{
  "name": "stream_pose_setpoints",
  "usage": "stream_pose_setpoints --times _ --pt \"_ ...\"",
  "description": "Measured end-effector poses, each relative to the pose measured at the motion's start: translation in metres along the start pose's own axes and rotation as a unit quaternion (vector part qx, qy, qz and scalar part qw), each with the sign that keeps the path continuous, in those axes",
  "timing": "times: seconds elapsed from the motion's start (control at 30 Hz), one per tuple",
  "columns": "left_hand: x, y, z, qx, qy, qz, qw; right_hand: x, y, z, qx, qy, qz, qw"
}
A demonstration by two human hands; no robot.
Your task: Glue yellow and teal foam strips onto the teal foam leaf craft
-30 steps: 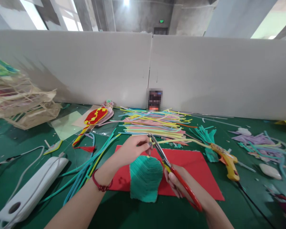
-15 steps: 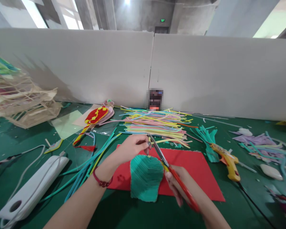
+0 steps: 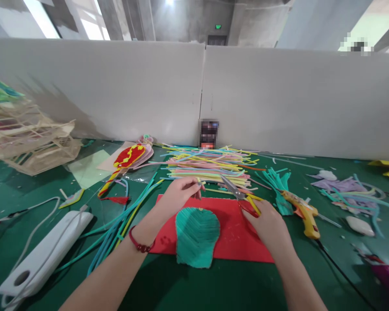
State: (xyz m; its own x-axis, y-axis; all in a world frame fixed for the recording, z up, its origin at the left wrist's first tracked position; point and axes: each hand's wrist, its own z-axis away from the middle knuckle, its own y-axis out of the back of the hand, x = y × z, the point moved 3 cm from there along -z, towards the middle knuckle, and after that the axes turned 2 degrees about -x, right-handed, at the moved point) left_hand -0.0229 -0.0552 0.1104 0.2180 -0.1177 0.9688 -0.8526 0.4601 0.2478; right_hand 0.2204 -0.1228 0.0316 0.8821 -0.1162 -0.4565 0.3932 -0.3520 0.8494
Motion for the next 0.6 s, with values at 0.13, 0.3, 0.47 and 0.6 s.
stream_pose_setpoints --times 0.13,0.3,0.47,0.6 --pt "0.002 -0.011 0.001 0.004 -0.001 -0.010 1.000 0.020 -0.013 -0.004 0.012 0.036 0.016 0.999" --pt "-0.005 -0.028 0.007 0.011 0.000 -0.007 1.000 0.015 -0.010 0.000 0.032 0.003 -0.010 0.999" --pt "-0.027 -0.046 0.027 0.009 -0.028 -0.045 0.999 -0.030 -0.001 0.008 -0.008 0.000 -0.226 0.974" --pt "-0.045 -0.056 0.037 0.015 -0.012 -0.025 1.000 -0.058 -0.015 0.016 -0.104 -0.025 -0.402 0.909"
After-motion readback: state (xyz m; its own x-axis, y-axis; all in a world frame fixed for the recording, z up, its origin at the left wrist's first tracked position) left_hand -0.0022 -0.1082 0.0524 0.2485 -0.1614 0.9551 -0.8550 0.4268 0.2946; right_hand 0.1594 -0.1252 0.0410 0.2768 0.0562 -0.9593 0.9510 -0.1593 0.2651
